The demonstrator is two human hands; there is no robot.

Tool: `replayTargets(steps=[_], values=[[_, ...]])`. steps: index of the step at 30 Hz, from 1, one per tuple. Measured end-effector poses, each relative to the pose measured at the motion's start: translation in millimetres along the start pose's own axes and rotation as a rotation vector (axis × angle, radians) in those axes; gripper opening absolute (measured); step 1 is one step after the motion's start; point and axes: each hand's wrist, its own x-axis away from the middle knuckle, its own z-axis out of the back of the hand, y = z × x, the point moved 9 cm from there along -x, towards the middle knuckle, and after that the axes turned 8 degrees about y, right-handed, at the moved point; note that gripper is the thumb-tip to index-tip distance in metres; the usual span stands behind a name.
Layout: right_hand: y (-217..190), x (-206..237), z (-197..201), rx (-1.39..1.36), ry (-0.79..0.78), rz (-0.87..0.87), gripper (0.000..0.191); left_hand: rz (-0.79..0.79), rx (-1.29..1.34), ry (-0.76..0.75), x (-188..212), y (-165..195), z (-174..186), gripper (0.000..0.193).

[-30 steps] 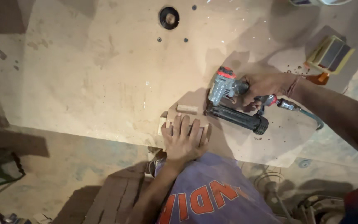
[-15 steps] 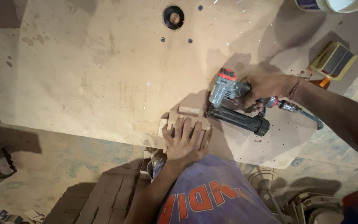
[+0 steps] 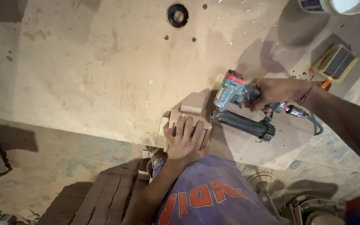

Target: The person assembles small wooden frames by arranging pre-cut wooden pieces on a workbench and securing them with a pneumatic nail gun. The person repeatedly picks up pieces, aligns them into a rectangular frame, and fastens the joints with nails.

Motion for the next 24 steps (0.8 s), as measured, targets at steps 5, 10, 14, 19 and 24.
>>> replayTargets(steps=[5,10,14,19,24], values=[[-1.7,10.2,-8.7,-0.044,-0.034,-0.043,0.029,-0.007,-0.010,0.018,-1.4,1.2,1.3,0.080],[-14.2,17.3,-7.1,0.084,-0.005,-0.027,0.029,-0.009,-0.026,0.066,-3.0,1.5,5.9,0.079],[-22.9,20.1,-9.8,0.112,-0.020,-0.017,0.029,-0.004,-0.025,0.014,-4.1,1.6,3.7,0.079],[-22.6,33.1,-4.0,0.154,0.033,-0.057,0.025,-0.009,-0.001,0.008,-7.6,1.0,6.1,0.076],[-21.6,50.8,3.4,0.076,0.205,-0.078,0.021,-0.013,0.100,0.059,-0.9,-3.0,13.6,0.074]])
